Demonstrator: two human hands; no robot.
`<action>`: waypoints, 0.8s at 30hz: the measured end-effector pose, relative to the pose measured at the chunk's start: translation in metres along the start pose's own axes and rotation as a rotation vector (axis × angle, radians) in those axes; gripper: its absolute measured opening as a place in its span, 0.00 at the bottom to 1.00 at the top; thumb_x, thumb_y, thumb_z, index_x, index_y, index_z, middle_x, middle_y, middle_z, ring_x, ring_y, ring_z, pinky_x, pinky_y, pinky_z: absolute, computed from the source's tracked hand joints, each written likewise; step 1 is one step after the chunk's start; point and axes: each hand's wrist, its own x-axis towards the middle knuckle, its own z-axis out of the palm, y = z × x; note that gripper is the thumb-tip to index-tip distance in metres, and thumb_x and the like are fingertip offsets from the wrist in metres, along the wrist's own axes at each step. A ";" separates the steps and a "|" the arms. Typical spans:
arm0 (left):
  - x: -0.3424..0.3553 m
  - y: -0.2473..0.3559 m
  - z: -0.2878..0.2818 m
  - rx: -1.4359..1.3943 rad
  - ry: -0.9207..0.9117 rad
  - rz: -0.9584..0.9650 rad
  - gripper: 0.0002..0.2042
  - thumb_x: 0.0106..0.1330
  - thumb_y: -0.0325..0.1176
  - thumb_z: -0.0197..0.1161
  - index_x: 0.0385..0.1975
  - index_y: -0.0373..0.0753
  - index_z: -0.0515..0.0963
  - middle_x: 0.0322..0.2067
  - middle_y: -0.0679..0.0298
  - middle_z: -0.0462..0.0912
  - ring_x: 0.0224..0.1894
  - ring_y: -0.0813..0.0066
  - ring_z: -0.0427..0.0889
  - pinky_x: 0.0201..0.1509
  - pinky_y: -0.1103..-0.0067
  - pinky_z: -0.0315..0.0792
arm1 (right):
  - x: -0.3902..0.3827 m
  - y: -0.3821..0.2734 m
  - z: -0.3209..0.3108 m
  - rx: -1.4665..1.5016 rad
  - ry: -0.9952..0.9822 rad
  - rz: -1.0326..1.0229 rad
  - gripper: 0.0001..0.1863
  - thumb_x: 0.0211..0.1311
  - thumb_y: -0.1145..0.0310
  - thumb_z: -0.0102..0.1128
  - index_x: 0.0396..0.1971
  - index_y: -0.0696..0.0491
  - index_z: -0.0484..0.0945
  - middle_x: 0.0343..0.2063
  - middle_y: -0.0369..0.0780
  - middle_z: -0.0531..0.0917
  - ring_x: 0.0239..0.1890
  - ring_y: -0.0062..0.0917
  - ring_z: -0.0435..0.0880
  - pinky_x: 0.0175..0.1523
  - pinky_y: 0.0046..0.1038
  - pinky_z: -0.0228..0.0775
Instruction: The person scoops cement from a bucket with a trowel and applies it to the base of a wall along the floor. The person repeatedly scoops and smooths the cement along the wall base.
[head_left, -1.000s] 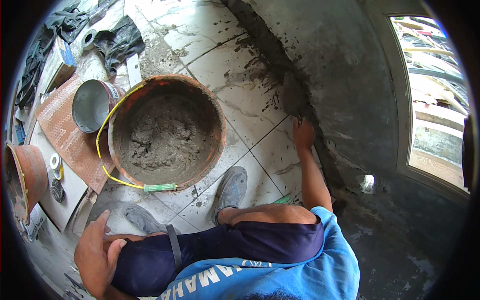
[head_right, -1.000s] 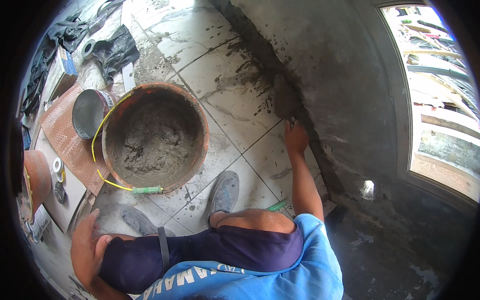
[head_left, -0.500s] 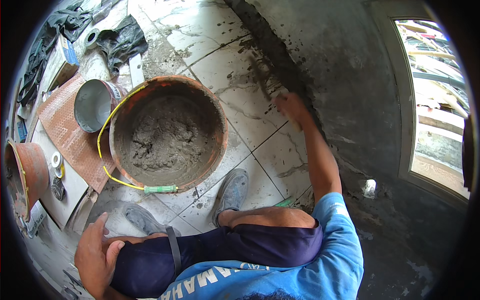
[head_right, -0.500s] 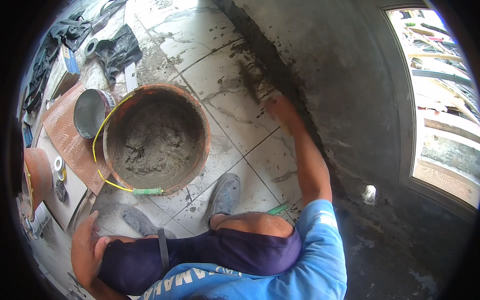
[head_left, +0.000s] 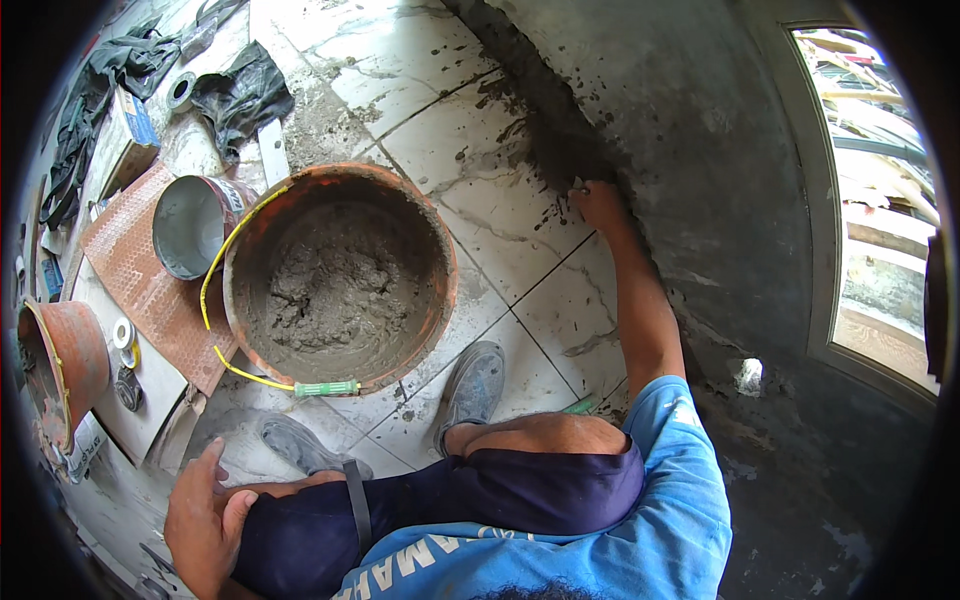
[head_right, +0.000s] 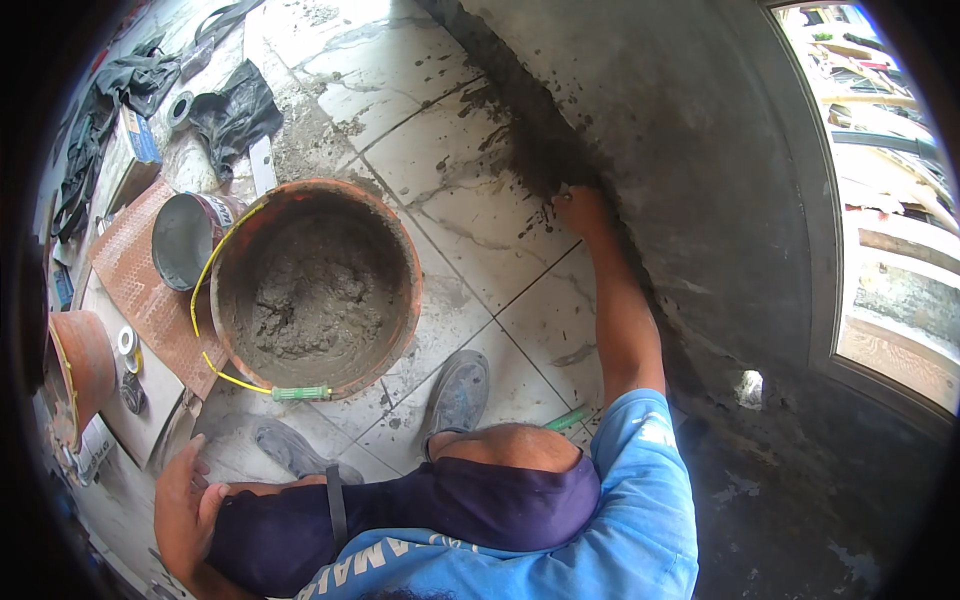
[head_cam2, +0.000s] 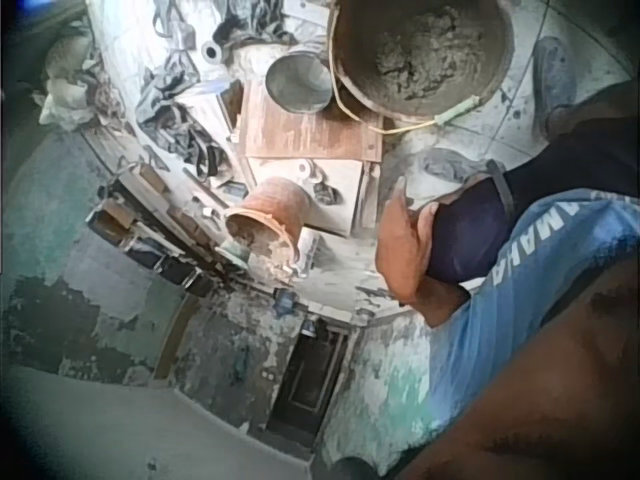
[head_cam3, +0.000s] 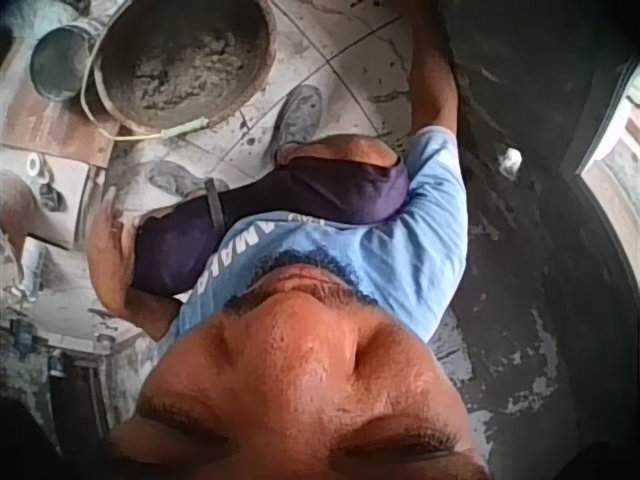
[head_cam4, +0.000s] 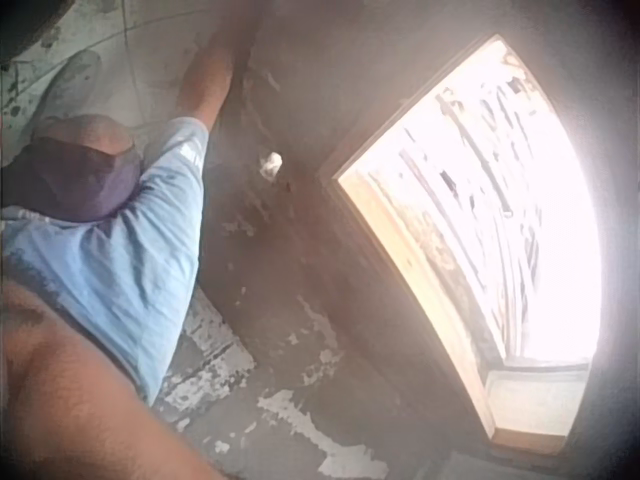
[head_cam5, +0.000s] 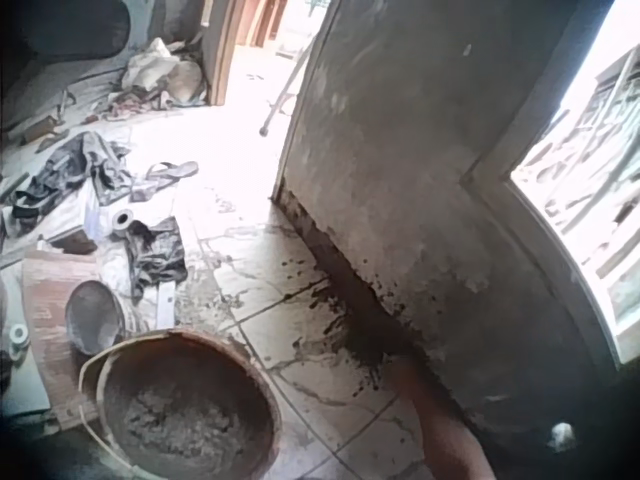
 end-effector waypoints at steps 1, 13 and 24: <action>0.000 -0.001 0.001 0.024 0.008 0.026 0.31 0.58 0.38 0.70 0.61 0.33 0.71 0.38 0.52 0.78 0.38 0.59 0.75 0.47 0.70 0.71 | 0.003 -0.003 -0.001 -0.011 -0.010 0.033 0.27 0.63 0.53 0.62 0.47 0.65 0.80 0.38 0.55 0.85 0.44 0.46 0.86 0.48 0.40 0.75; 0.002 -0.006 0.000 0.074 0.026 0.084 0.32 0.61 0.50 0.66 0.60 0.33 0.72 0.36 0.50 0.78 0.37 0.56 0.77 0.45 0.69 0.72 | -0.075 -0.020 -0.002 -0.164 0.314 0.194 0.23 0.68 0.53 0.57 0.45 0.61 0.80 0.38 0.54 0.85 0.44 0.49 0.84 0.49 0.46 0.75; -0.001 -0.013 -0.005 0.033 0.019 0.078 0.35 0.62 0.56 0.64 0.59 0.31 0.73 0.36 0.50 0.78 0.38 0.56 0.77 0.45 0.68 0.72 | -0.161 -0.113 -0.072 0.241 0.003 -0.120 0.19 0.63 0.56 0.65 0.36 0.61 0.82 0.22 0.44 0.82 0.28 0.34 0.83 0.36 0.35 0.73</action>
